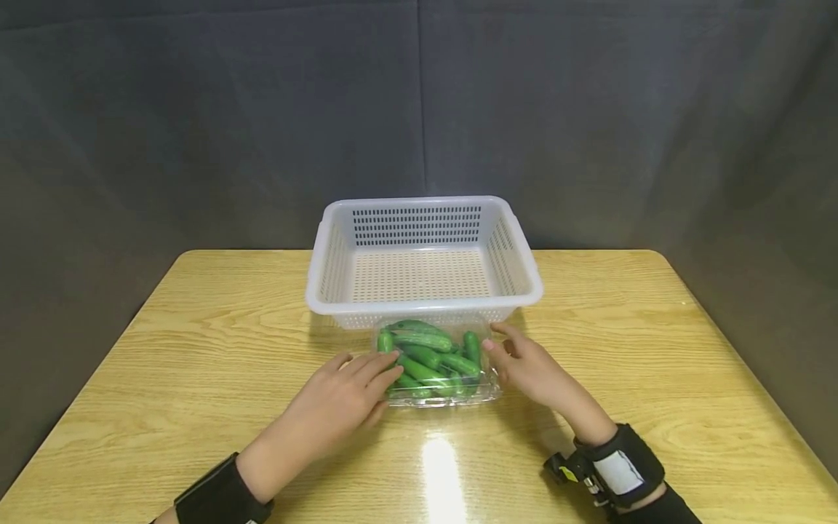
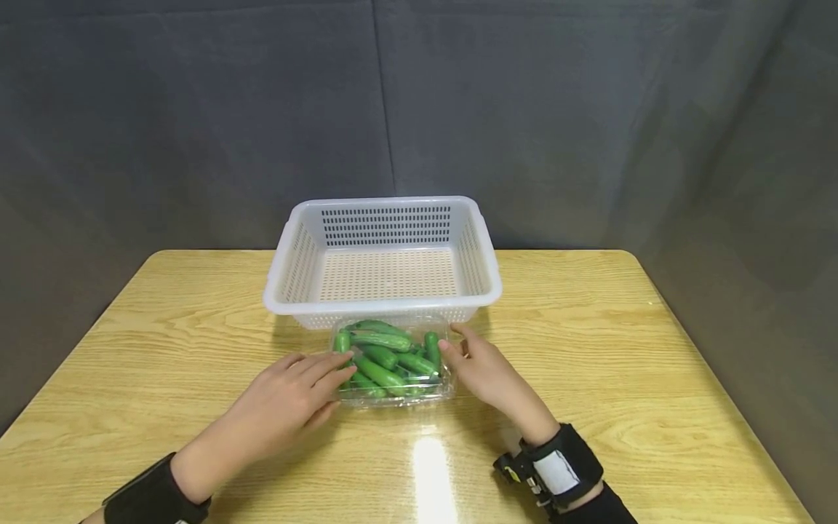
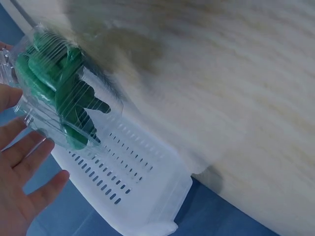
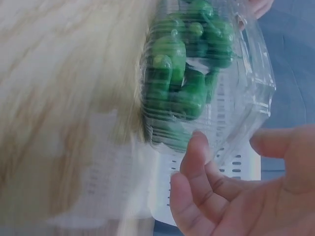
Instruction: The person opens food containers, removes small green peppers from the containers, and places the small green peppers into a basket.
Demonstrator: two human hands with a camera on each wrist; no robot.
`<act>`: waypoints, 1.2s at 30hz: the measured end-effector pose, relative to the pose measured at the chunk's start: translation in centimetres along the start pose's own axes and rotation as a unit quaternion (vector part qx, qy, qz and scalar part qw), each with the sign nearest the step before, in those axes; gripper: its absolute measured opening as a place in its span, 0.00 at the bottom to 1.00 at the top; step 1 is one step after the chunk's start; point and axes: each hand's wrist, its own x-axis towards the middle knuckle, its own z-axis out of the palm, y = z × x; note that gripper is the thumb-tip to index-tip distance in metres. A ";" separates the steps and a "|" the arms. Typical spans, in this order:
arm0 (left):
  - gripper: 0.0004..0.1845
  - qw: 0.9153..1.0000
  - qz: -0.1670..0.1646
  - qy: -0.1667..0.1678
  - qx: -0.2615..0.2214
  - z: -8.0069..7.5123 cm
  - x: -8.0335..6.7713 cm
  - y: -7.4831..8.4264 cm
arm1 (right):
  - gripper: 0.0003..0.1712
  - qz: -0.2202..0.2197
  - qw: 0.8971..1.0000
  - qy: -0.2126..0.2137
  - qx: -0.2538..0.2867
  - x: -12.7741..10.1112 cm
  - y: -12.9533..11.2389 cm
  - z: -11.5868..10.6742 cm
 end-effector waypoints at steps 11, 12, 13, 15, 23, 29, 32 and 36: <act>0.25 0.999 -0.030 -0.020 -0.028 0.2 0.5 0.8 | 0.32 -0.017 0.999 0.003 0.029 -0.1 0.1 -0.5; 0.26 0.999 -0.031 -0.022 -0.029 0.3 0.6 0.9 | 0.33 -0.017 0.999 0.005 0.028 -0.1 0.1 -0.5; 0.26 0.999 -0.032 -0.023 -0.028 0.2 0.7 0.9 | 0.33 -0.017 0.999 0.006 0.027 -0.1 0.1 -0.5; 0.27 0.999 -0.031 -0.021 -0.028 0.4 0.8 1.1 | 0.33 -0.014 1.000 0.008 0.024 -0.1 0.2 -0.5; 0.26 0.999 -0.018 0.004 -0.041 0.8 1.7 1.9 | 0.32 -0.016 0.999 0.001 0.032 0.1 0.2 -0.4; 0.26 0.999 -0.002 0.005 -0.042 1.0 2.9 2.8 | 0.32 -0.019 0.999 0.001 0.027 0.1 0.2 -0.4; 0.25 0.999 0.002 0.000 -0.047 1.1 3.5 3.2 | 0.32 -0.016 1.000 0.001 0.025 0.1 0.1 -0.4; 0.25 0.999 0.002 -0.016 -0.052 1.2 4.3 3.7 | 0.32 -0.017 1.000 0.001 0.023 0.0 0.1 -0.3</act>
